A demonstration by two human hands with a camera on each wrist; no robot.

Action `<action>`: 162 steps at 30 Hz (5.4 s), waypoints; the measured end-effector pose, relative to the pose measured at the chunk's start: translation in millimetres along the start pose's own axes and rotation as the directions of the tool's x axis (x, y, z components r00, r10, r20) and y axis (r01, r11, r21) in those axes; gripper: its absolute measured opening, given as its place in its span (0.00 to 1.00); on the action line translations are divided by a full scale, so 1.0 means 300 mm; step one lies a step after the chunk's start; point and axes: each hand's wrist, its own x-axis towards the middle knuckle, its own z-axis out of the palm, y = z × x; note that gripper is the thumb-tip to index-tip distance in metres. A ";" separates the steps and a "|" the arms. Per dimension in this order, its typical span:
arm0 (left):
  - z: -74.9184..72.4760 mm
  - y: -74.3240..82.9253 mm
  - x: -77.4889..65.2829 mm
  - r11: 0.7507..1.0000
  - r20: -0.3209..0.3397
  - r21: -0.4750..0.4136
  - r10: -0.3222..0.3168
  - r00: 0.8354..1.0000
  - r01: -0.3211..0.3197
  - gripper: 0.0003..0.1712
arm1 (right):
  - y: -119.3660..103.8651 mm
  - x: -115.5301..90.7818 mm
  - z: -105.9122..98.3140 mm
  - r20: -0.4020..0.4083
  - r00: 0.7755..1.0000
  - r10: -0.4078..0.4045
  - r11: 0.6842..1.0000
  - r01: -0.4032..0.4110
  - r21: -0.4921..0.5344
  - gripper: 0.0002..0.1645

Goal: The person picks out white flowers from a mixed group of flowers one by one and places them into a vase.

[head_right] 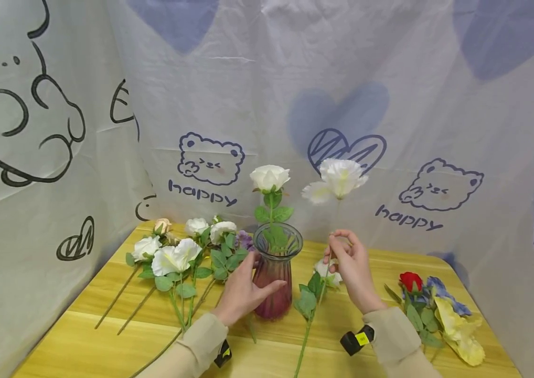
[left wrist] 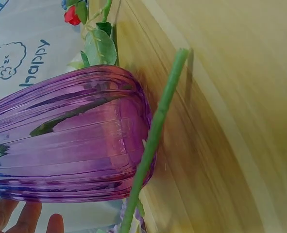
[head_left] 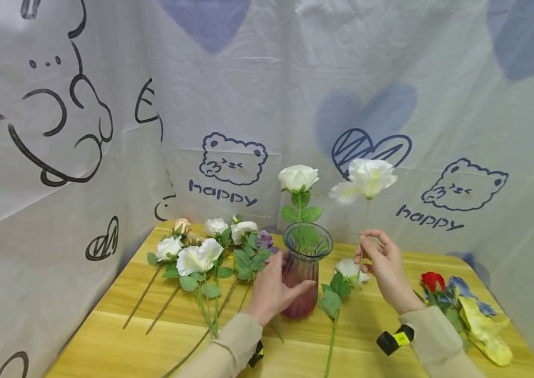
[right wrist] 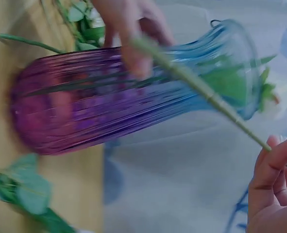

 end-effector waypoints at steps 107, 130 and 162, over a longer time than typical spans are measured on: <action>-0.276 -0.143 -0.170 0.965 0.082 0.264 -0.032 0.996 0.010 0.17 | 0.295 -0.236 0.255 0.349 0.932 -0.094 0.900 0.229 -0.370 0.10; -0.427 -0.255 -0.256 0.892 0.131 0.425 -0.227 0.965 0.152 0.09 | 0.302 -0.265 0.510 0.490 0.863 0.123 0.989 -0.146 0.009 0.21; -0.394 -0.326 -0.217 0.942 0.138 0.288 -0.218 0.966 0.172 0.08 | 0.320 -0.267 0.508 0.486 0.863 0.137 0.987 -0.159 0.003 0.20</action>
